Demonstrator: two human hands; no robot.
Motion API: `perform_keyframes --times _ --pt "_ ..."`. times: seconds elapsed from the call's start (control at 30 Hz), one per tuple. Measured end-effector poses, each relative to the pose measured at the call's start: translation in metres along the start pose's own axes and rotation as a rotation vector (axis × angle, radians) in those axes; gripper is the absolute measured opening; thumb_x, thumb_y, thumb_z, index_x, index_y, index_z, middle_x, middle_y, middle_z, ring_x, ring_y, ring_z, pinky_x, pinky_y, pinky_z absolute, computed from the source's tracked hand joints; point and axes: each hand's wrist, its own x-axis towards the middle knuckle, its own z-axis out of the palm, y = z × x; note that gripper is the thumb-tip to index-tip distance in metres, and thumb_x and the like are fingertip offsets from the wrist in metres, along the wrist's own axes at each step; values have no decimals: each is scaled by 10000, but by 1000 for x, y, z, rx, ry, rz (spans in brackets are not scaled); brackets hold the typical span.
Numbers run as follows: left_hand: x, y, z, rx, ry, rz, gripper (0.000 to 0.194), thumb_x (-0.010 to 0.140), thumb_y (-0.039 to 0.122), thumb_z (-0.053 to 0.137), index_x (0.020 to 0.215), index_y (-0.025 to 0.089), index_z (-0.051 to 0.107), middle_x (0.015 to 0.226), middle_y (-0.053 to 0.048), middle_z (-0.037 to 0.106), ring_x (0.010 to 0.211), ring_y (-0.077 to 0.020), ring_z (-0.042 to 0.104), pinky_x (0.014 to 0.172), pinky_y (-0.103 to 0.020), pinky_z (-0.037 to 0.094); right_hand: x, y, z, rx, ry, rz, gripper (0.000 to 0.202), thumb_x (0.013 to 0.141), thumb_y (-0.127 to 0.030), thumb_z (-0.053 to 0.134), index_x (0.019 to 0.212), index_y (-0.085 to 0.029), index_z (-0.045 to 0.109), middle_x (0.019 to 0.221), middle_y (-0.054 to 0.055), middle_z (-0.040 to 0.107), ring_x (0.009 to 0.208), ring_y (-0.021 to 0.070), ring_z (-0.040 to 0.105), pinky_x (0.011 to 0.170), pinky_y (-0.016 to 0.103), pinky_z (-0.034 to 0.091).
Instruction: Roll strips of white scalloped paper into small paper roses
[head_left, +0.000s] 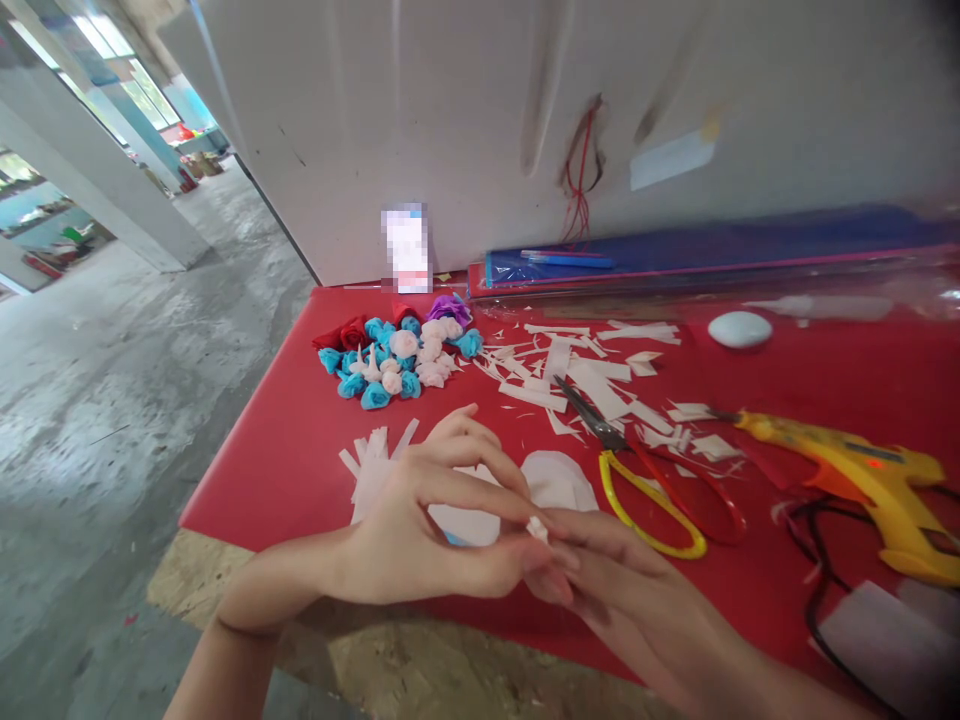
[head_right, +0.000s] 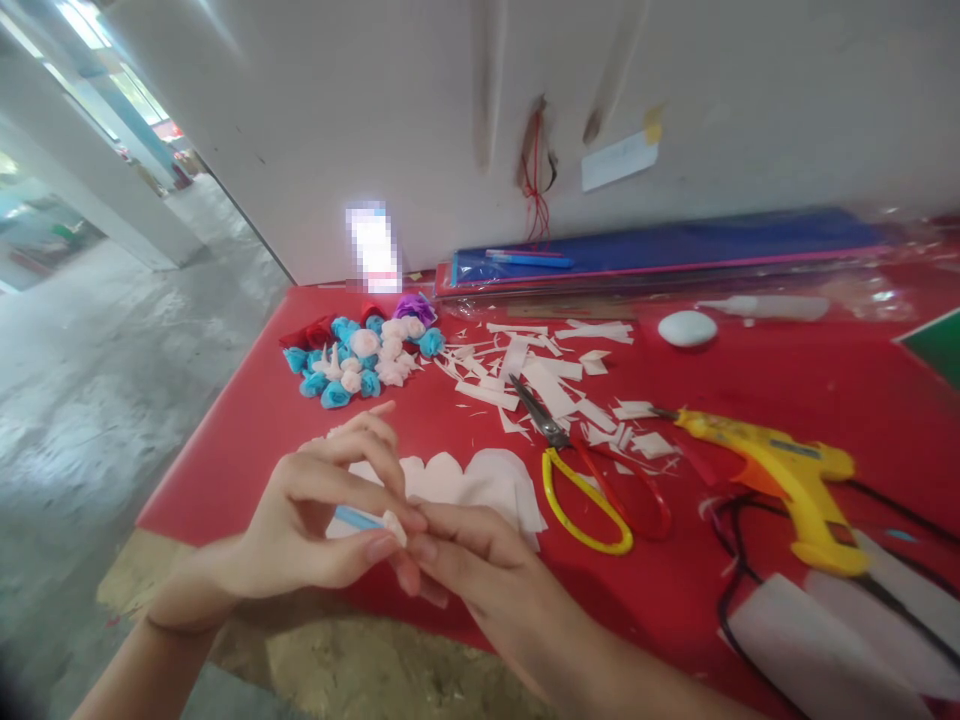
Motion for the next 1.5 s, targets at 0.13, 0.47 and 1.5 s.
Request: perform_keyframes --times 0.13,0.47,1.5 --pt "0 1 -1 -18 -24 -38 94 775 143 616 721 108 685 696 -43 643 654 -107 538 713 -307 501 1 1 0 -7 9 8 380 668 -552 706 616 -198 578 538 -45 365 544 118 285 540 268 250" --pt "-5 -1 0 -148 -48 -135 144 830 221 581 771 137 681 753 -48 627 738 -125 593 748 -304 528 -2 4 -3 -160 33 -132 411 762 -576 601 590 -207 550 578 -33 380 573 124 324 554 280 250" --pt "-11 -8 17 -322 69 -93 119 807 240 634 769 130 656 809 -38 583 773 -105 587 771 -254 514 -1 3 -1 -743 248 -621 340 899 -425 482 639 -242 602 573 -28 589 541 125 560 656 241 490"
